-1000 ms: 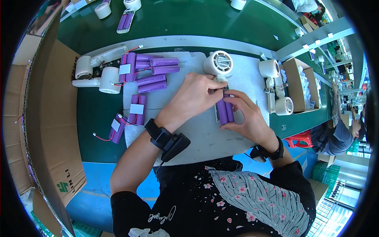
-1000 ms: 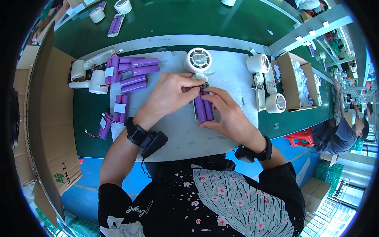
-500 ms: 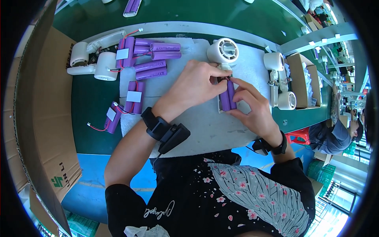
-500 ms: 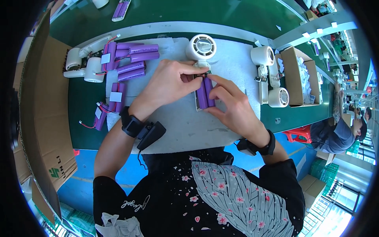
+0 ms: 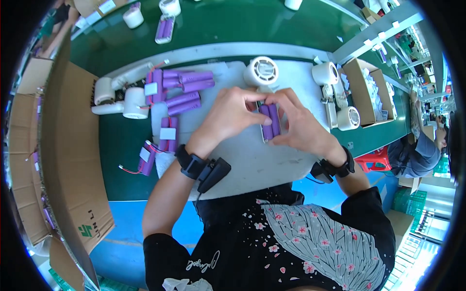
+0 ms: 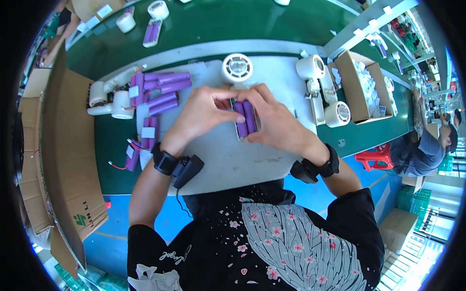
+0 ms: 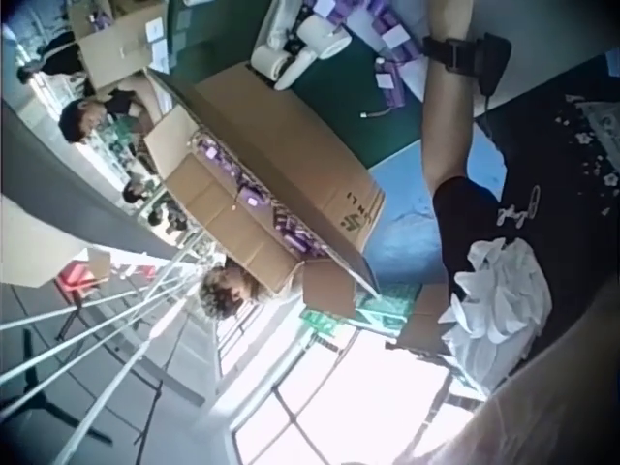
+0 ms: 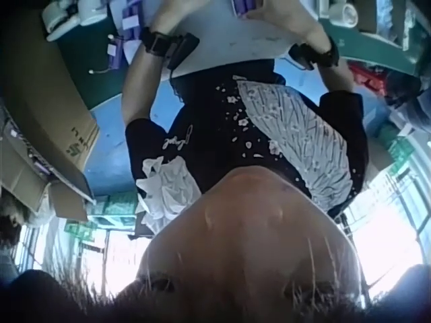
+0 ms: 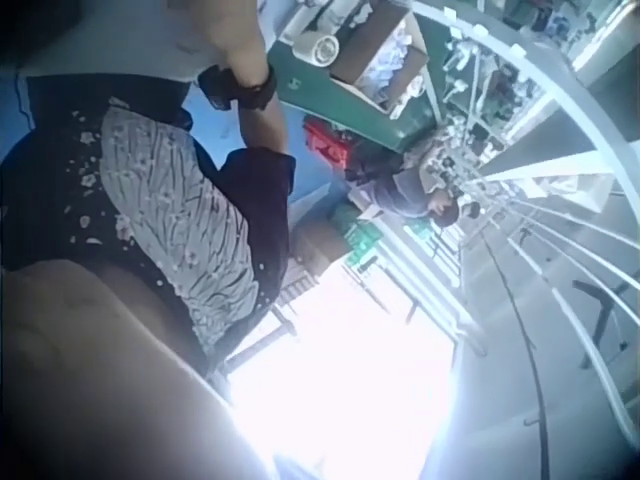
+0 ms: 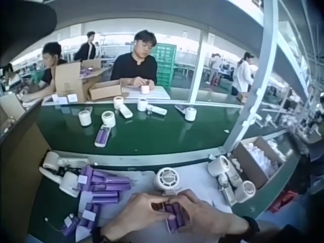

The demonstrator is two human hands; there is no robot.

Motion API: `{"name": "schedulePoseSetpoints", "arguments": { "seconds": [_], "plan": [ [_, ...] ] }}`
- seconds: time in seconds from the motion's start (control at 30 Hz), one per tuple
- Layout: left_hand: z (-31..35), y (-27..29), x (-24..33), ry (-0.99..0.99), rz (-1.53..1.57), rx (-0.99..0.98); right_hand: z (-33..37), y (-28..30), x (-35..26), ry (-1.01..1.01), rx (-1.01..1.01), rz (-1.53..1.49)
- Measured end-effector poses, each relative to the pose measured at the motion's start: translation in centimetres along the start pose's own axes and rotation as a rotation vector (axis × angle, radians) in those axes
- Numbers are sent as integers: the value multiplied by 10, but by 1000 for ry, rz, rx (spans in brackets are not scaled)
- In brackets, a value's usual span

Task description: The person assembles a handheld fan by connecting a circuit board to a battery pack and fitting them into the plastic housing. After testing the connection, the person sets the unit aside and repeats the process with new components.

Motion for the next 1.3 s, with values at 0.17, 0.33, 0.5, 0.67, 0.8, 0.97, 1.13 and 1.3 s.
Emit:
{"name": "schedulePoseSetpoints", "arguments": {
  "seconds": [0.17,0.33,0.5,0.67,0.8,0.97,1.13,1.3],
  "plan": [
    [-1,-6,0,-66,0,51,-5,6,12,87,41,40],
    [-1,-4,1,-33,-35,-6,-12,3,21,39,106,96],
    [5,-2,-6,-71,-13,23,5,1,-11,218,24,301],
    [5,-3,-2,-145,27,69,8,-9,-20,185,25,417],
    [3,5,-3,-216,-52,336,-19,12,-1,97,111,436],
    [-3,4,-12,-230,-114,312,-98,85,25,-236,424,910],
    [-1,2,-20,-278,-185,340,-213,152,26,-111,349,839],
    [-13,-8,-23,-330,-155,363,-318,210,179,-248,235,969]
  ]
}}
Point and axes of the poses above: each hand's wrist, its own z-axis away from the middle knuckle, its own y-axis out of the back of the hand, x = y × z, the point moved 4 cm from there along -z, towards the middle knuckle, and after that the axes turned 9 degrees about -x, right-handed, at the moved point
